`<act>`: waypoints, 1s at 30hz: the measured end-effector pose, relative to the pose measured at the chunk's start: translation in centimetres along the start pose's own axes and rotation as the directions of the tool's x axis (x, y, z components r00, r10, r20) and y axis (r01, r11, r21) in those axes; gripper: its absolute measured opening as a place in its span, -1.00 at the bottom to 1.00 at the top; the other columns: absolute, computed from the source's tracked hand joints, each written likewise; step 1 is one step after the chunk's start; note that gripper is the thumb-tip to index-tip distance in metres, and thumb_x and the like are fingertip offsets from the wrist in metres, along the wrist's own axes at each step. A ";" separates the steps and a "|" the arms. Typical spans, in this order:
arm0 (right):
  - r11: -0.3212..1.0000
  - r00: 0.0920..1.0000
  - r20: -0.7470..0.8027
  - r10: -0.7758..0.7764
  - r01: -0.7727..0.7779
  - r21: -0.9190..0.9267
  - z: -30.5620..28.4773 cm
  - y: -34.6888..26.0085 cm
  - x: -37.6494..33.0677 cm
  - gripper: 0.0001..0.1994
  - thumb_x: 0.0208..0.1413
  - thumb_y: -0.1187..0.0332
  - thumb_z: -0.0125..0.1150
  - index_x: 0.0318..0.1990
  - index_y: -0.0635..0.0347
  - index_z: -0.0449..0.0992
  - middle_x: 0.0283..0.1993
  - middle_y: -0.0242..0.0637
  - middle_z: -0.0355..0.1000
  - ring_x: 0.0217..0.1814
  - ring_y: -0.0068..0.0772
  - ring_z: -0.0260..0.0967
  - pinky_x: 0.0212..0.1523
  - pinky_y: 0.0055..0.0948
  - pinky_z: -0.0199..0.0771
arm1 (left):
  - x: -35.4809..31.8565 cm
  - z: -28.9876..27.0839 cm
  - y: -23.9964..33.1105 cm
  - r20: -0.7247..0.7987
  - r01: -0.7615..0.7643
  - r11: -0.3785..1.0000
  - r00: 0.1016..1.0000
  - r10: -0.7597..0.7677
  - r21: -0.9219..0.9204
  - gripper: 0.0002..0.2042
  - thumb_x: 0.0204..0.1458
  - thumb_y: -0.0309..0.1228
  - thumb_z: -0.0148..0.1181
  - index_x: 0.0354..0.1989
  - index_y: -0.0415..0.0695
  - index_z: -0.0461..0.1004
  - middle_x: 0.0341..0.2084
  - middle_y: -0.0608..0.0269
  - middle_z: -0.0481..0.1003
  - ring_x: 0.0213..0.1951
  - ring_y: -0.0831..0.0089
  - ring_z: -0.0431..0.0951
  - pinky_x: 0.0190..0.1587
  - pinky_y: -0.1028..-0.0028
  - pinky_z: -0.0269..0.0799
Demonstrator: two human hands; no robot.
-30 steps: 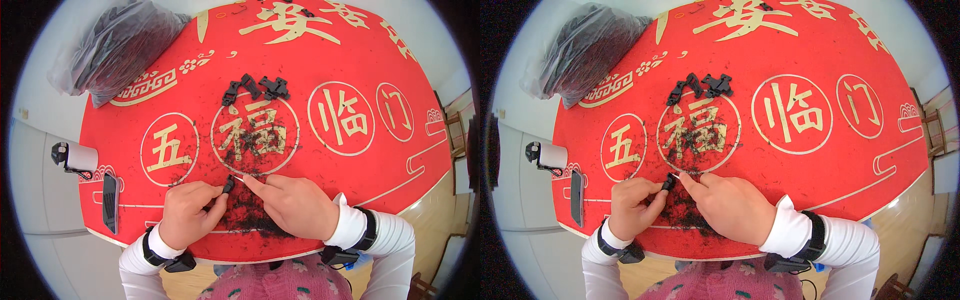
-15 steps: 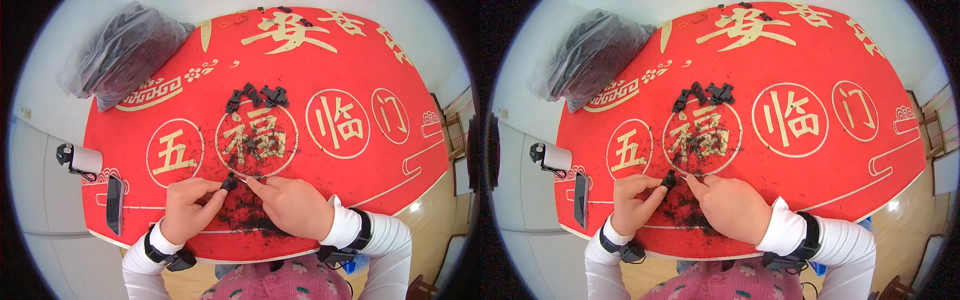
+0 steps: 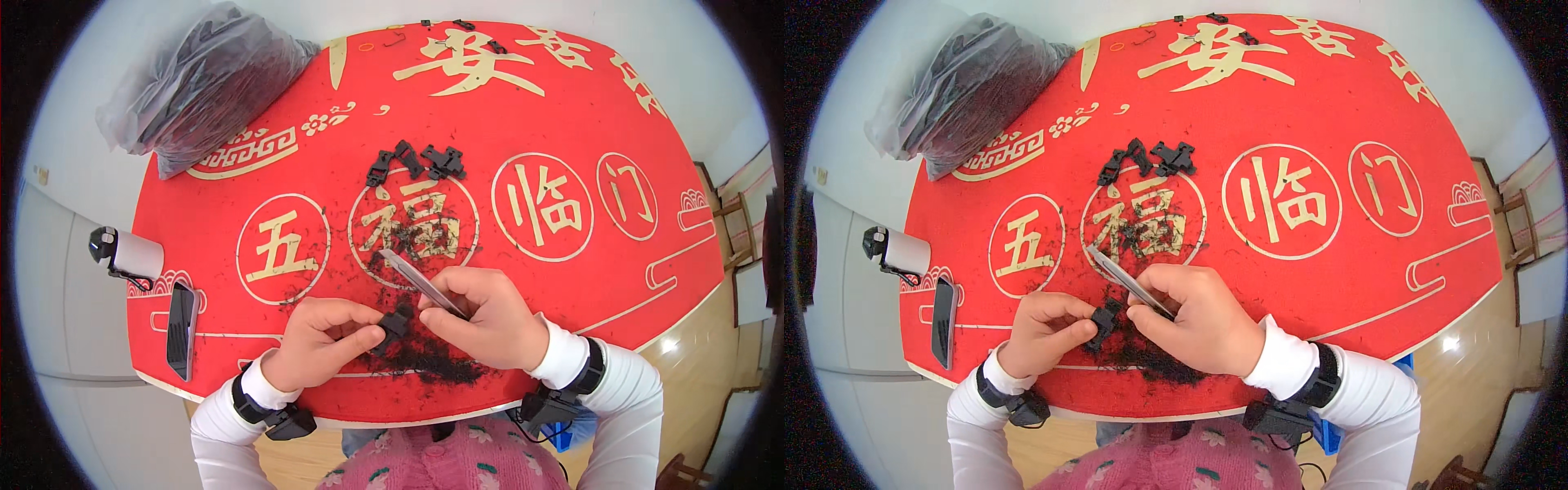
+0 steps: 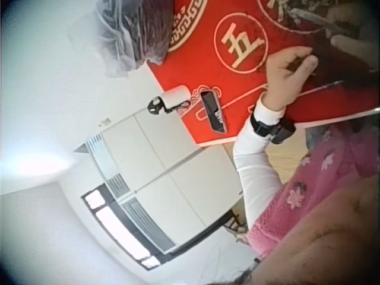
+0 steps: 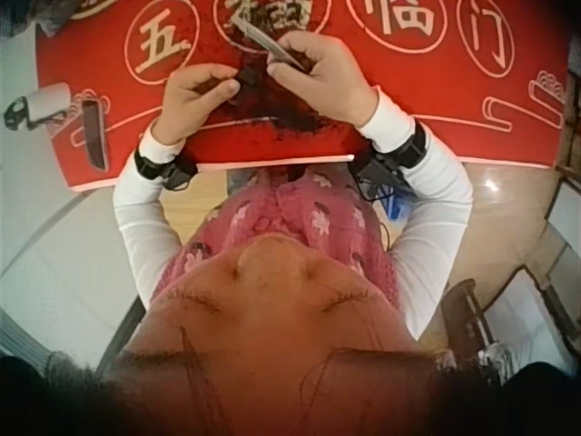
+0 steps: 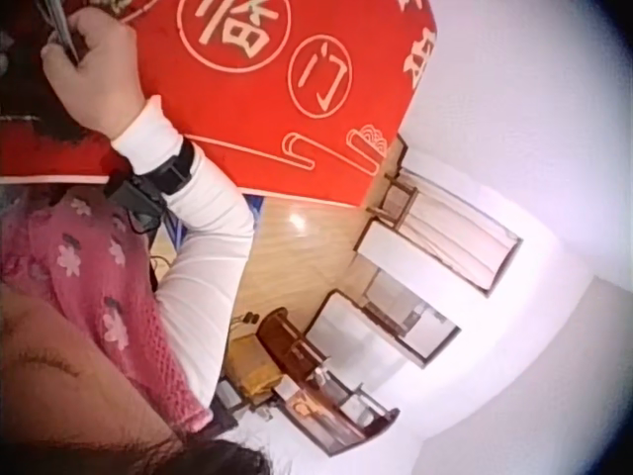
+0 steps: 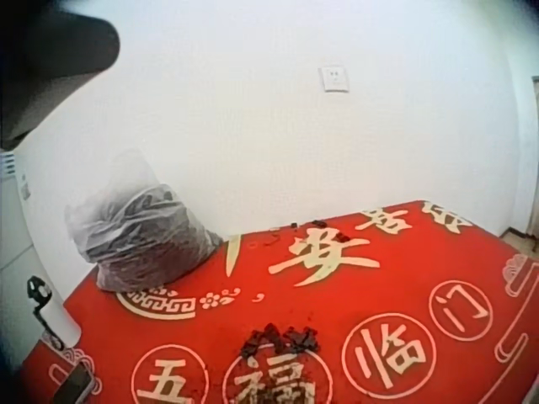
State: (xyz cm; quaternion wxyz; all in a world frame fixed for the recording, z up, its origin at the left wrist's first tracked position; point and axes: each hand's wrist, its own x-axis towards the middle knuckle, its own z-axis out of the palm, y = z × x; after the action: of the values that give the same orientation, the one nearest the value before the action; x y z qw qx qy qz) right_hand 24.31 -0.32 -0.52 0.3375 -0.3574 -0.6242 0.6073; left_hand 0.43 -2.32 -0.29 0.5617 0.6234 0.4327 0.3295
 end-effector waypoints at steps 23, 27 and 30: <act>0.934 0.965 -0.110 -0.240 0.198 -0.299 0.4 0.1 0.2 -0.95 0.09 0.51 0.16 -0.38 0.31 0.47 -0.64 -0.38 0.24 -0.60 -0.64 0.16 -0.58 -0.51 0.13 | 0.1 0.3 -0.2 0.110 0.102 0.973 0.991 -0.081 -0.208 -0.85 0.13 -0.53 0.19 -0.17 -0.33 0.54 -0.41 0.36 0.55 -0.36 0.72 0.48 -0.35 0.67 0.41; 0.919 0.962 -0.080 -0.261 0.222 -0.324 0.4 0.0 0.1 -0.94 0.08 0.51 0.17 -0.33 0.31 0.51 -0.64 -0.39 0.26 -0.61 -0.64 0.16 -0.59 -0.52 0.13 | -0.1 0.5 -0.4 0.047 0.064 0.982 0.997 -0.057 -0.180 -0.87 0.08 -0.54 0.23 -0.23 -0.30 0.56 -0.44 0.28 0.57 -0.43 0.62 0.52 -0.39 0.61 0.42; 0.941 0.974 -0.116 -0.197 0.154 -0.300 0.3 -0.3 0.0 -0.88 0.08 0.52 0.15 -0.23 0.33 0.54 -0.60 -0.33 0.33 -0.59 -0.61 0.21 -0.56 -0.52 0.19 | 0.3 0.3 0.2 -0.009 -0.208 0.921 0.975 0.223 0.328 -0.90 -0.02 -0.55 0.28 -0.31 -0.26 0.57 -0.50 0.22 0.55 -0.47 0.47 0.53 -0.42 0.54 0.41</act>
State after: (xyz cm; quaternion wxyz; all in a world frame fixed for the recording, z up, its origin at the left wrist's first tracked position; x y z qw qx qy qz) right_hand 24.06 -0.42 -0.18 0.3788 -0.3887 -0.7096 0.4493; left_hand 0.90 -2.15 -0.15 0.4014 0.7434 0.4228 0.3278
